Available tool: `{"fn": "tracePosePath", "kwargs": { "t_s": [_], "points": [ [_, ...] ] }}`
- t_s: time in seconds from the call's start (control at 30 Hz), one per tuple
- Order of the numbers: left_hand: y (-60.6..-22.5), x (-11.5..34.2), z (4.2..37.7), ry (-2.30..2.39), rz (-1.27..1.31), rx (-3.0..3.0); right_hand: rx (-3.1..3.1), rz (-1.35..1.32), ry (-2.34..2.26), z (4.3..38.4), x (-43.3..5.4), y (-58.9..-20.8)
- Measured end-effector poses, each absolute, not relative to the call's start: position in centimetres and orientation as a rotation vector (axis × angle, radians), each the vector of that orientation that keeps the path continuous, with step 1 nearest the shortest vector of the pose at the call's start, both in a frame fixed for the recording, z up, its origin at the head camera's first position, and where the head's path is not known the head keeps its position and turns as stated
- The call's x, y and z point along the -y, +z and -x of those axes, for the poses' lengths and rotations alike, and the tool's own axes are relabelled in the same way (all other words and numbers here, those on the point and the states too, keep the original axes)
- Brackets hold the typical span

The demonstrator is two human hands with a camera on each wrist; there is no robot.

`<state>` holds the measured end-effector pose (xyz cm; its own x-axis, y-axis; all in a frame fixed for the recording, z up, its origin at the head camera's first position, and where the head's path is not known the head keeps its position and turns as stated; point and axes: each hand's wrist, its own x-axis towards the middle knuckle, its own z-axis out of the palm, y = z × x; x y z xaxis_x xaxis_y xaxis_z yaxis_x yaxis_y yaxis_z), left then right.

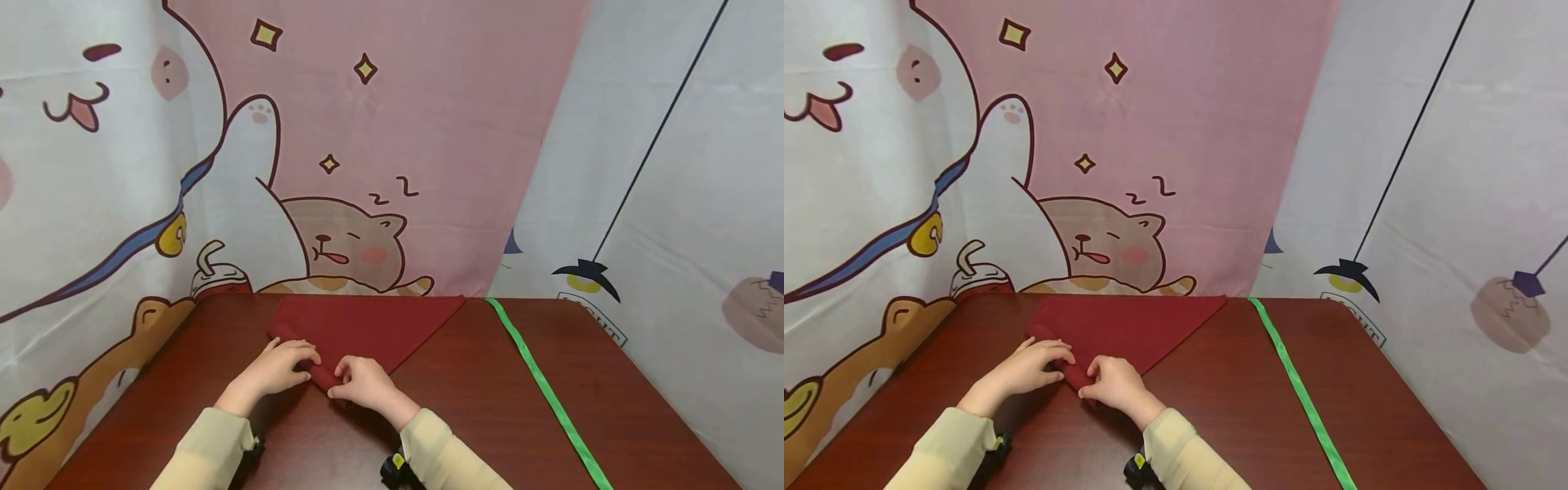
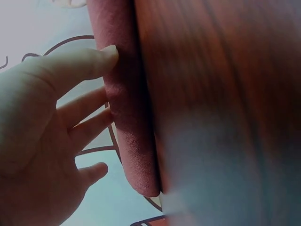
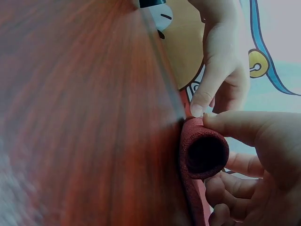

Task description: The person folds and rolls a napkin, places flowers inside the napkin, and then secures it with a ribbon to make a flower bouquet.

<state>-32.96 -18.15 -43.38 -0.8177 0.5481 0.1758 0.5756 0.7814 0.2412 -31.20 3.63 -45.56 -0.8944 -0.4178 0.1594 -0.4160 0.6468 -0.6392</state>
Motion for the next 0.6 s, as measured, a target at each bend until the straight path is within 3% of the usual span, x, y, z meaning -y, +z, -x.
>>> {"fn": "tracePosePath", "kwargs": {
  "t_s": [0.6],
  "points": [
    [-42.8,17.2,33.6,-0.300,1.004,2.852,-2.854,0.695,-1.083,31.9,-4.7,-45.5]
  ]
}}
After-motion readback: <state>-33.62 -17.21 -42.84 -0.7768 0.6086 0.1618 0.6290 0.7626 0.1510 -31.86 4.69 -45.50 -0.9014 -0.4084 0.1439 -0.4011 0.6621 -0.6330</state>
